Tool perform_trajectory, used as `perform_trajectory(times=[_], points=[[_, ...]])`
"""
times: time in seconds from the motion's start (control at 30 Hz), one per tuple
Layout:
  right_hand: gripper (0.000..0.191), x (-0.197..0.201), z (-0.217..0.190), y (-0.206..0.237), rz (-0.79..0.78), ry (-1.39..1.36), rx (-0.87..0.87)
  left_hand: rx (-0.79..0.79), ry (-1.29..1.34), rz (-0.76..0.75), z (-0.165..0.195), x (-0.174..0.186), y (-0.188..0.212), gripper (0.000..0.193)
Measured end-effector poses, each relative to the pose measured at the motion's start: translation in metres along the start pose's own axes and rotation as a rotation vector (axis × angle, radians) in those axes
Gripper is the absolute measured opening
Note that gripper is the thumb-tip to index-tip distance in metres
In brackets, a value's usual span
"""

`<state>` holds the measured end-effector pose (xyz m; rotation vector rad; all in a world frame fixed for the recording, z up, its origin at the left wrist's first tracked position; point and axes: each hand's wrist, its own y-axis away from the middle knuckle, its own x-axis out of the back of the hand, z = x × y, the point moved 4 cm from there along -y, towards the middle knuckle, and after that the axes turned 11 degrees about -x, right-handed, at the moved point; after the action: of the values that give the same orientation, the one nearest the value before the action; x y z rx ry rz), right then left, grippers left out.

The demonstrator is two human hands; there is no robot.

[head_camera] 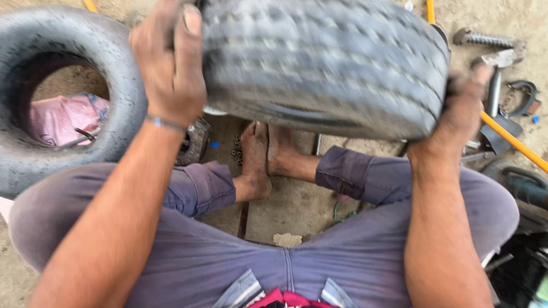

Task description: The person is sitting on the floor in a workshop, using a screwdriver to pry and manipulate a tire, likely to remove or install it onto a rim. They repeatedly work on the tire's edge and inspect the tread.

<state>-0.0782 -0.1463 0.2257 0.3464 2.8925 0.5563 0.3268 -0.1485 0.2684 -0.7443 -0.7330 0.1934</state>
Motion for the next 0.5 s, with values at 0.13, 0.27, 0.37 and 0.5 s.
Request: perform_trajectory(times=[0.13,0.27,0.37,0.5], points=[[0.082,-0.010,0.006,0.005,-0.205,-0.092,-0.040,0.112,0.117,-0.063,0.056,0.036,-0.015,0.023],[0.081,-0.023,0.017,0.006,-0.270,-0.063,-0.175,0.080,-0.048,-0.172,0.091,0.039,-0.041,0.029],[0.076,-0.020,0.020,0.004,-0.141,0.103,-0.161,0.026,-0.054,-0.228,0.108,0.018,-0.052,0.037],[0.075,-0.021,-0.005,0.013,-0.220,0.412,0.216,0.122,0.133,-0.296,0.113,0.010,-0.053,0.039]])
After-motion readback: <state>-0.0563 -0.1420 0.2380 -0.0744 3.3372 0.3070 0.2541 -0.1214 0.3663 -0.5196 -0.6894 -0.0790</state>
